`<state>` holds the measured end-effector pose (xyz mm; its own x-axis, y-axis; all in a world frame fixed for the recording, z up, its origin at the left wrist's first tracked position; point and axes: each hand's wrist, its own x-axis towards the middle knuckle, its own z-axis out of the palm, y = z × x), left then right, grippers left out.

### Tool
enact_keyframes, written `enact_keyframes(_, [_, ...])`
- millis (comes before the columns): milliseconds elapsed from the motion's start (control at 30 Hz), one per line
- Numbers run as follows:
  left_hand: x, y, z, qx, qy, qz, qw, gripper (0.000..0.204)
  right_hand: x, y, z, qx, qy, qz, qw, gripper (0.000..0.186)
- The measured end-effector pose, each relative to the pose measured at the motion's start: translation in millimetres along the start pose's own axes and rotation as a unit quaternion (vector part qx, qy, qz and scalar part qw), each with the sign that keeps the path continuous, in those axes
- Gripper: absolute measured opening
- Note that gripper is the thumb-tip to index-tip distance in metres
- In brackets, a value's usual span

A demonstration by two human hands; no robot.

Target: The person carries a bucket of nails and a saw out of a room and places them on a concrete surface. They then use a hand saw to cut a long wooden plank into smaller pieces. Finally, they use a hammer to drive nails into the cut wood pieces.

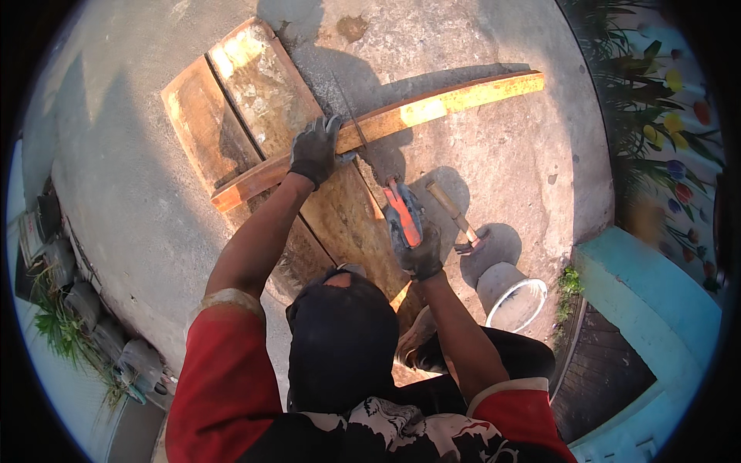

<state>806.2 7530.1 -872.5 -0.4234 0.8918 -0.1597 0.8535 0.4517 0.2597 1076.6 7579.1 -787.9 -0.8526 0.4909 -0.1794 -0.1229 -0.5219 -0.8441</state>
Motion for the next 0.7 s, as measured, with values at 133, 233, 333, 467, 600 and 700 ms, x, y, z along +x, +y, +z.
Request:
enact_keyframes(133, [26.1, -15.2, 2.2, -0.023, -0.106, -0.045, 0.993, 0.078, 9.5, 37.2, -33.9, -0.038, -0.019, -0.027, 0.999, 0.06])
enact_keyframes(233, [12.0, -2.3, 14.4, -0.048, -0.056, -0.053, 0.996, 0.08, 3.6, -2.6, -30.7, -0.256, -0.014, -0.057, 0.965, 0.059])
enact_keyframes(333, [20.0, 25.9, 23.5, 0.007, 0.046, -0.09, 0.995, 0.074, 15.5, -5.3, -56.5, -0.301, -0.04, -0.107, 0.947, 0.062])
enact_keyframes(467, [22.2, 34.1, 35.2, 0.065, 0.035, -0.132, 0.988, 0.061, 14.0, -24.9, -44.2, -0.345, -0.04, -0.078, 0.935, 0.06])
enact_keyframes(600, [6.0, 31.1, 38.8, 0.062, 0.005, -0.111, 0.992, 0.058, -6.6, -31.2, -43.3, -0.451, -0.028, -0.076, 0.889, 0.049])
enact_keyframes(700, [20.4, 48.5, 3.0, -0.015, -0.068, -0.101, 0.992, 0.059, -69.7, -29.6, -53.4, -0.34, 0.046, -0.041, 0.938, 0.042])
